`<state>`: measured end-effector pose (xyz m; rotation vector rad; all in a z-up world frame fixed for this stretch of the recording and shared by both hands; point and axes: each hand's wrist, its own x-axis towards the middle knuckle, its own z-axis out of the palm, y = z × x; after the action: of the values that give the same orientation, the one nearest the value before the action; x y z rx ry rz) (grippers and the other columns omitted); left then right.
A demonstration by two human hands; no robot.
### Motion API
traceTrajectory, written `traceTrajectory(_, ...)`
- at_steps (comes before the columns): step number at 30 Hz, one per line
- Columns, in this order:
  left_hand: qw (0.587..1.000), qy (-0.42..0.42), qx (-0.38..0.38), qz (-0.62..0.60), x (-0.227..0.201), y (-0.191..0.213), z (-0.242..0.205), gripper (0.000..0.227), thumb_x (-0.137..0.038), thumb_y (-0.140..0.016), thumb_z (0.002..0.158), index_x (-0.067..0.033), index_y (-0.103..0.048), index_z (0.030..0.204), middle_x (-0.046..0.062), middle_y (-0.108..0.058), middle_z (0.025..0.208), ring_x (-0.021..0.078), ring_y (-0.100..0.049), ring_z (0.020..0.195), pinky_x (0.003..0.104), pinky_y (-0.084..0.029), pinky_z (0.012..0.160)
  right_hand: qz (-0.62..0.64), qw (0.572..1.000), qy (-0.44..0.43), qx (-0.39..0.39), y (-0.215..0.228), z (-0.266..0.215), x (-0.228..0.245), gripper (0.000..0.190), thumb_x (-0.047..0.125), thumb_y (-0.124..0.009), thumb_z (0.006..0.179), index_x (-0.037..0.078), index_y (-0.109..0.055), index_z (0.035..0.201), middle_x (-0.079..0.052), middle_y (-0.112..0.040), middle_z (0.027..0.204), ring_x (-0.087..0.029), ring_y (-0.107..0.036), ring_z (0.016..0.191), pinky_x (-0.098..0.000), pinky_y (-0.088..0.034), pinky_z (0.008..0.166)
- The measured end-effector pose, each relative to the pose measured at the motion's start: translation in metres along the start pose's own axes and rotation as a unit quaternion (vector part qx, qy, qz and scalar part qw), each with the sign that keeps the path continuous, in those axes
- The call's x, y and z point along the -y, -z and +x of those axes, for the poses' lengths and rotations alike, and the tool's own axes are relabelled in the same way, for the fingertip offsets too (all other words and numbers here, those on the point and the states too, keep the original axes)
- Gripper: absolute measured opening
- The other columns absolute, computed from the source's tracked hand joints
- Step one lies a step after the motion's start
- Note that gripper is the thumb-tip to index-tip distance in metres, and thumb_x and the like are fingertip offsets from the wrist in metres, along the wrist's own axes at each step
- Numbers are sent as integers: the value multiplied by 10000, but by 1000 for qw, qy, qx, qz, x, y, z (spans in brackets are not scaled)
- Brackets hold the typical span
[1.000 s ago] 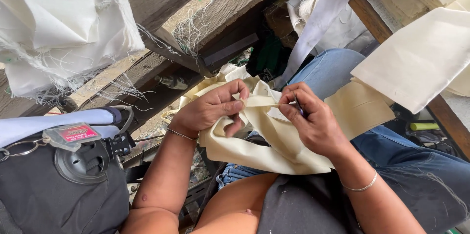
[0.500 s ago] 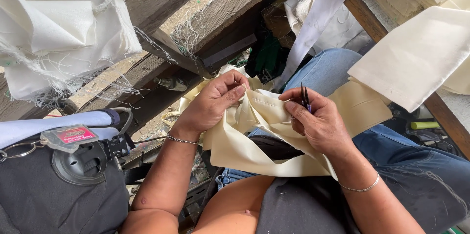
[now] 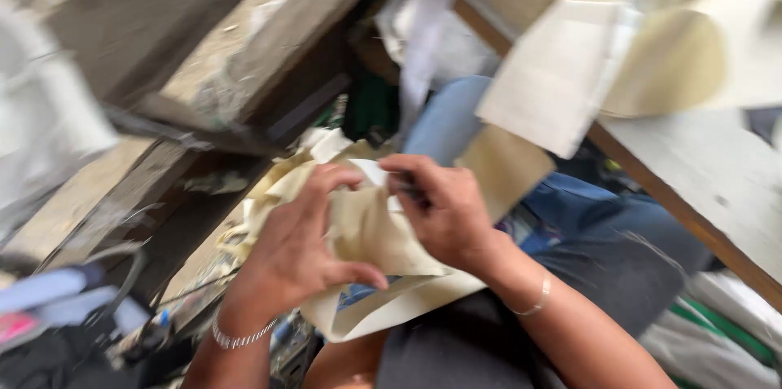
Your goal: Using hand snips to trim excess threads and separate a chain of sewn fabric pieces at a sewing workstation.
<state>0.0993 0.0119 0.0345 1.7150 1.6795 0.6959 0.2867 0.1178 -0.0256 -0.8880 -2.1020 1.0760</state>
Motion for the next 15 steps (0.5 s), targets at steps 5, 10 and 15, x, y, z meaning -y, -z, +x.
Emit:
traceTrajectory(5, 970, -89, -177, 142, -1, -18, 5, 755, -437, -878, 786, -97, -444, 1302, 109, -536, 1398, 307, -549, 1329, 460, -404, 968, -114, 978, 165, -60, 6, 19, 22, 227, 88, -624, 1006, 39, -632, 1228, -65, -751, 1132, -224, -749, 895, -352, -571, 729)
traceTrajectory(10, 957, -75, -282, -10, -13, -15, 11, 87, -53, -590, 957, -30, -637, 1026, 91, -683, 1040, 249, -660, 1003, 371, -478, 938, -39, 996, 24, -81, 13, 24, 26, 141, 182, -684, 1019, 120, -677, 1145, 22, -613, 822, -119, -533, 628, -283, -474, 628)
traceTrajectory(15, 922, 82, -275, -261, -3, -26, 13, 179, -147, -545, 1000, -67, -705, 1005, -6, -698, 898, 103, -628, 847, 249, -517, 785, 63, 988, -129, -58, 28, 29, 41, 62, 168, -726, 989, 171, -725, 1052, 69, -436, 733, -83, -383, 671, -228, -390, 641)
